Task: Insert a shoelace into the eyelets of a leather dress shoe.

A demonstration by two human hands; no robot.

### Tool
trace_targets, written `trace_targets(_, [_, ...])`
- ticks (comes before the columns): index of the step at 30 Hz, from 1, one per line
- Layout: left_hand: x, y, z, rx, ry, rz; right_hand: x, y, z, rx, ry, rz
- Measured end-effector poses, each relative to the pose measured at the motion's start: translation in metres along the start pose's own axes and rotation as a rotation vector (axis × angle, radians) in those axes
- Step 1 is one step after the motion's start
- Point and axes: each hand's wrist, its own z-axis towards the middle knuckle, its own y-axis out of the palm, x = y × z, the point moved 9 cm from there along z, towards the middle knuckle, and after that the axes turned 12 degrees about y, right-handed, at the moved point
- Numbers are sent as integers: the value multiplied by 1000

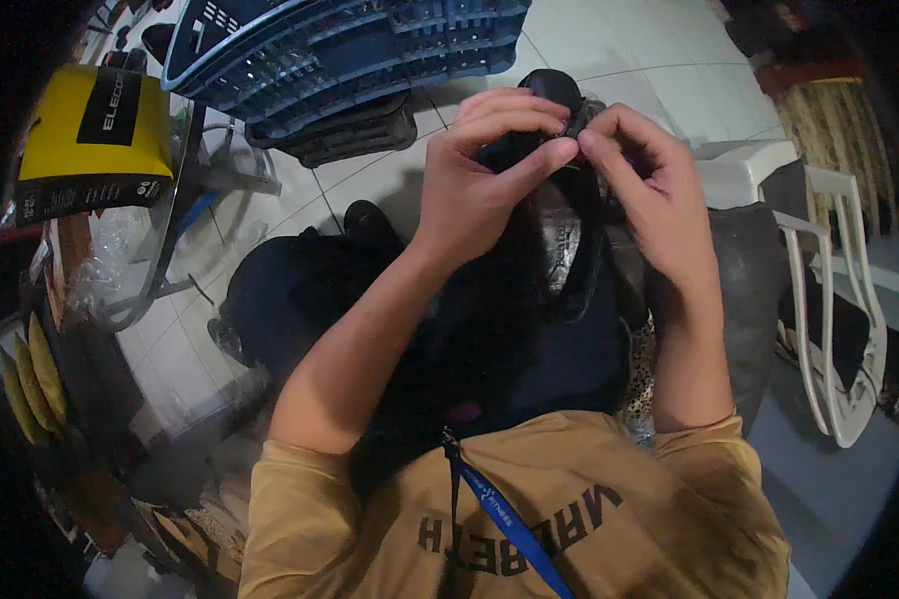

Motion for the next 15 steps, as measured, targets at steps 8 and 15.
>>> trace_targets(8, [3, -7, -2, -5, 15, 50, -4, 5, 8, -58, -9, 8])
trace_targets(15, [-3, -6, -5, 78, -31, -65, -6, 7, 9, -64, -53, 17])
